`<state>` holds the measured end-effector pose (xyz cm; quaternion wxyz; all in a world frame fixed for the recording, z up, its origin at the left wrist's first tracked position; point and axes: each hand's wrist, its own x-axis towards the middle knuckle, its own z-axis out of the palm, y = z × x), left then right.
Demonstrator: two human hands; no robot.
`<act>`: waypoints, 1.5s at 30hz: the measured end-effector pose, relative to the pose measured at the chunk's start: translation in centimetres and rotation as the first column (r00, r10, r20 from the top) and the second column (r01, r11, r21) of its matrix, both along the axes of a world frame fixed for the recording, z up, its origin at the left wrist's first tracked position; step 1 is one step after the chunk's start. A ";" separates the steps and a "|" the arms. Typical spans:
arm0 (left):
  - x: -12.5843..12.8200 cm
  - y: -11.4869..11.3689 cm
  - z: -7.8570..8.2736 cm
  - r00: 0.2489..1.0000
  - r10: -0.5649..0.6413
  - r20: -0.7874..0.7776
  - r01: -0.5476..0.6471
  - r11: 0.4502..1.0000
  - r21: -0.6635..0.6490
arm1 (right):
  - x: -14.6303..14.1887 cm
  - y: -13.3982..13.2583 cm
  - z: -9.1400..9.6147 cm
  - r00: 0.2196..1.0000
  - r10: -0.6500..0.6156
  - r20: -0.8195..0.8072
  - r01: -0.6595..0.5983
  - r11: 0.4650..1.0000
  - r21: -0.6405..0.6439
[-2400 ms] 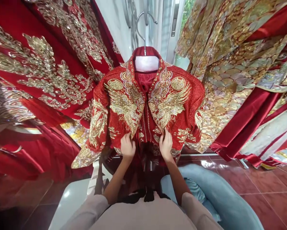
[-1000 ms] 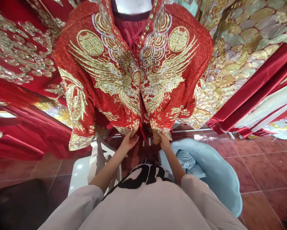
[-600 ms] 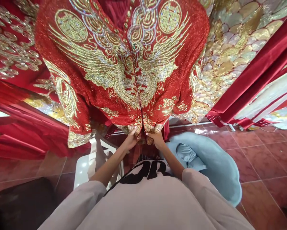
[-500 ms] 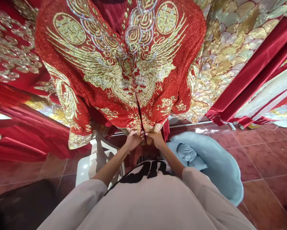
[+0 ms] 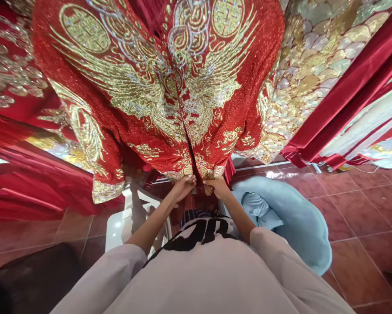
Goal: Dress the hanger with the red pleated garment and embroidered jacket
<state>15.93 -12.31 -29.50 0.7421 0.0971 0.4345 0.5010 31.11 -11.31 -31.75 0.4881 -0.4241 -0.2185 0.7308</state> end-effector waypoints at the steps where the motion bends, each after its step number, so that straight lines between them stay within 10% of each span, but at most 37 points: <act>1: 0.0 0.0 -0.3 1.000 0.017 -0.011 -0.017 1.000 -0.002 | -0.1 -0.1 0.0 1.000 -0.013 0.000 0.013 1.000 -0.002; 45: 1.2 -0.9 -1.5 0.968 0.248 -0.042 -0.238 0.957 0.167 | -4.3 -0.9 1.5 0.987 -0.126 -0.101 0.137 0.985 0.104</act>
